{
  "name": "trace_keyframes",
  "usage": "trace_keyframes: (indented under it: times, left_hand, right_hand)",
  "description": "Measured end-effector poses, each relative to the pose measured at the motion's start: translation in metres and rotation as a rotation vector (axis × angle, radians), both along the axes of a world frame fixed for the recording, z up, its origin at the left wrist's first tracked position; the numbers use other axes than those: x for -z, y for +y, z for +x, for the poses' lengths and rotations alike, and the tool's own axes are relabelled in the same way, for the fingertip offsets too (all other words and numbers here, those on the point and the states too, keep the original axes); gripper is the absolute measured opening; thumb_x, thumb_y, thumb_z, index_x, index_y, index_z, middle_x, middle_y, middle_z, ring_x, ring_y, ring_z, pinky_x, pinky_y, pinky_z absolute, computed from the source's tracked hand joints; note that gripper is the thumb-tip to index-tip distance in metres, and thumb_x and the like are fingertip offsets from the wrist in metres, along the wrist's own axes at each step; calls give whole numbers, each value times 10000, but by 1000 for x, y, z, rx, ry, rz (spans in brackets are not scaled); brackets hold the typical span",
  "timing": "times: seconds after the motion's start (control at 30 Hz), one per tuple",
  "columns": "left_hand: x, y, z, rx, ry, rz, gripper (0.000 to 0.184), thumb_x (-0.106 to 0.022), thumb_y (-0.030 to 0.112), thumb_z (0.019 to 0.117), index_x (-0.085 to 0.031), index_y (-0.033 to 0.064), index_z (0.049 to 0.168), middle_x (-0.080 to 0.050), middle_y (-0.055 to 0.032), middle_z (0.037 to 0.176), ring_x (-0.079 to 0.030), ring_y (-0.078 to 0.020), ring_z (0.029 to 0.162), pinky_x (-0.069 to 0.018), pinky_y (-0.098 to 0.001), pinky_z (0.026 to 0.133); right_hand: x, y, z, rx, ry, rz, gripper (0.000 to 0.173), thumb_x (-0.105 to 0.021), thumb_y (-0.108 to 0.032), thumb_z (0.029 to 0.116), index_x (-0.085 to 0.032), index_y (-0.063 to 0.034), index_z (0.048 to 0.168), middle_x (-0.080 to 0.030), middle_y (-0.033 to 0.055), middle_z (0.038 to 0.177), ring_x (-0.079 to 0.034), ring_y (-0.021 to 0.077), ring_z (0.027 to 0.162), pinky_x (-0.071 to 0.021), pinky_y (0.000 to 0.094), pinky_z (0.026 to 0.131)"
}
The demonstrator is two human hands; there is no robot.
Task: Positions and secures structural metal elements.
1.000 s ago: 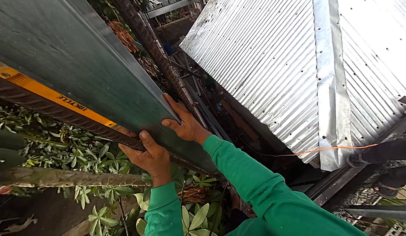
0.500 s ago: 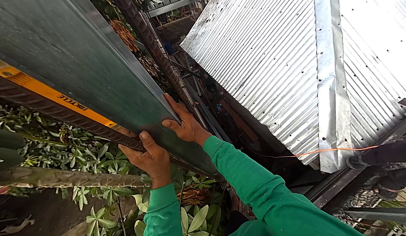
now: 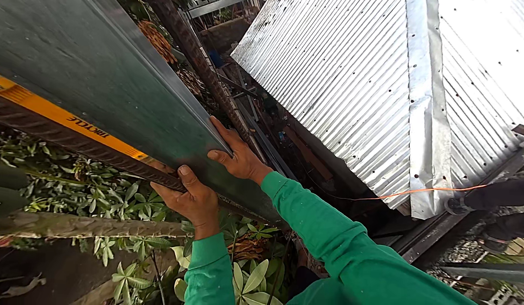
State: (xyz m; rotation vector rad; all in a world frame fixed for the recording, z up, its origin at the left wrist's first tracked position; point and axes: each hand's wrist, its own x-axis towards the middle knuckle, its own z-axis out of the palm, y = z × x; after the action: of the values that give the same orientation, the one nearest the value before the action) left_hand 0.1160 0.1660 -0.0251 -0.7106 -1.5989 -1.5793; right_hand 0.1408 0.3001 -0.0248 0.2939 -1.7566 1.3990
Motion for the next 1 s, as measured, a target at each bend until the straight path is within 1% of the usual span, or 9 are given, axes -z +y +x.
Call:
trace_keyframes:
  times: [0.13,0.23,0.37,0.43,0.5,0.6,0.7,0.83,1.0]
  left_hand:
    - [1,-9,5,79,-7,-48,573,-499,267,1066,-348,-162,1414,-578,-180,1281,-594,-136,1179,-495,-280,1025]
    - [4,-25,2,112,35,-67,701,-328,436,1094,-295,-171,1444,-553,-175,1270,-579,-131,1109,-498,-293,973]
    - [-9,-37,-10,69,-167,93,582,-169,368,1104,-333,-19,1507,-544,-144,1348,-560,-186,1198,-483,-350,980]
    - [-14,-40,-21,151,-190,88,585,-211,383,1111,-303,0,1543,-476,-148,1486,-497,-195,1344,-430,-374,1109]
    - [-14,-41,-35,305,-168,45,675,-319,504,1082,-277,-1,1529,-476,-116,1486,-480,-172,1367,-403,-377,1155]
    - [-13,-46,-52,498,-231,-12,779,-566,641,941,-343,102,1457,-568,8,1344,-552,-109,1256,-467,-354,1083]
    - [-14,-57,-69,594,-324,-71,565,-730,577,842,-497,236,1228,-653,105,1104,-641,-65,1059,-549,-325,939]
    - [-8,-71,-87,725,-408,-157,654,-799,628,754,-527,276,1234,-667,115,1132,-645,-58,1084,-558,-312,942]
    - [1,-78,-97,748,-511,-92,609,-880,603,645,-600,275,1074,-704,133,985,-669,-2,972,-568,-225,853]
  right_hand:
    - [1,1,-2,3,10,10,824,-566,-457,996,-268,-1,1615,-540,251,1414,-570,323,1248,-493,453,1062]
    - [4,3,-9,-14,22,11,848,-573,-480,989,-278,24,1604,-545,264,1402,-565,329,1257,-481,456,1079]
    - [1,1,-3,-20,0,2,842,-561,-483,992,-266,-1,1616,-535,245,1431,-562,316,1272,-486,452,1077]
    - [-3,-1,4,-11,-27,-8,837,-545,-498,997,-247,-41,1632,-528,221,1436,-572,295,1251,-508,433,1045]
    - [-4,-2,7,-4,-31,-12,837,-541,-512,998,-255,-44,1631,-535,224,1424,-581,298,1233,-518,433,1028]
    - [-3,1,1,-9,-23,6,848,-556,-494,989,-263,-6,1618,-526,250,1440,-563,319,1268,-488,448,1070]
    - [2,2,-10,-26,24,0,869,-563,-500,991,-273,55,1594,-526,281,1446,-545,335,1319,-443,448,1135]
    - [1,-1,-9,-38,52,-32,851,-607,-435,983,-288,85,1576,-501,289,1477,-519,335,1359,-418,433,1162]
    - [2,-5,-5,-33,32,-92,805,-686,-325,959,-335,69,1566,-529,283,1434,-550,334,1309,-465,449,1113]
